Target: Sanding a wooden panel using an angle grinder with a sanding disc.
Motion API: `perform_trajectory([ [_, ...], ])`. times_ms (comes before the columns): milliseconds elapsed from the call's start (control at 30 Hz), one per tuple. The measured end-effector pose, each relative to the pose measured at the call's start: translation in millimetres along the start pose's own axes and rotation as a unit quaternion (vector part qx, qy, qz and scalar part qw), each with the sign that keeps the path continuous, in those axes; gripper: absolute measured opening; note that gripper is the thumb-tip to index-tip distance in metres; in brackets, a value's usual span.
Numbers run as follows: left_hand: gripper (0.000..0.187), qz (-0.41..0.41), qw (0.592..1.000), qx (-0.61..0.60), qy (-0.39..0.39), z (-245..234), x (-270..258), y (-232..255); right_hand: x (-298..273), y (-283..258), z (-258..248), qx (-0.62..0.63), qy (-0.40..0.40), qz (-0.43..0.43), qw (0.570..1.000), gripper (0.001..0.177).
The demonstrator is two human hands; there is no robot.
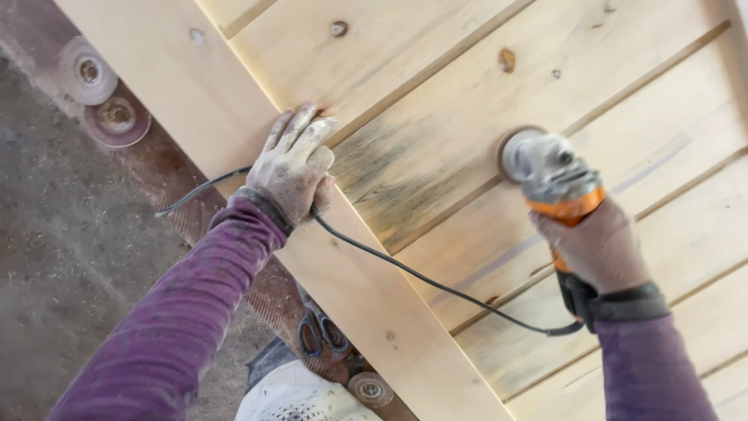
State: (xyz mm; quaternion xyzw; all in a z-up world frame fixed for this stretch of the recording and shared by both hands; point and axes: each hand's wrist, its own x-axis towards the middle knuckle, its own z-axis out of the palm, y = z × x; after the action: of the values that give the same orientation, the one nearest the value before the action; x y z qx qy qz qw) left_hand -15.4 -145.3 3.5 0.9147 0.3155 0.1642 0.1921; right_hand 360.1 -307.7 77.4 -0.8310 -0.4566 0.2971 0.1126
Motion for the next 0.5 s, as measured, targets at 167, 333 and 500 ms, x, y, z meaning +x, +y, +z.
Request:
perform_trajectory([
  [167, 0.019, -0.009, 1.000, -0.003, -0.005, 0, 2, 0, 55, 22, -39, 0.060, 0.004, 0.178, 0.982, 0.031],
  [333, 0.021, -0.019, 1.000, -0.002, 0.004, 3, 2, -3, 78, 7, -45, 0.132, 0.021, 0.150, 0.980, 0.028],
  [500, 0.025, -0.045, 0.999, -0.013, 0.004, 2, 0, -3, 55, -16, -2, 0.047, -0.014, 0.060, 0.997, 0.032],
])
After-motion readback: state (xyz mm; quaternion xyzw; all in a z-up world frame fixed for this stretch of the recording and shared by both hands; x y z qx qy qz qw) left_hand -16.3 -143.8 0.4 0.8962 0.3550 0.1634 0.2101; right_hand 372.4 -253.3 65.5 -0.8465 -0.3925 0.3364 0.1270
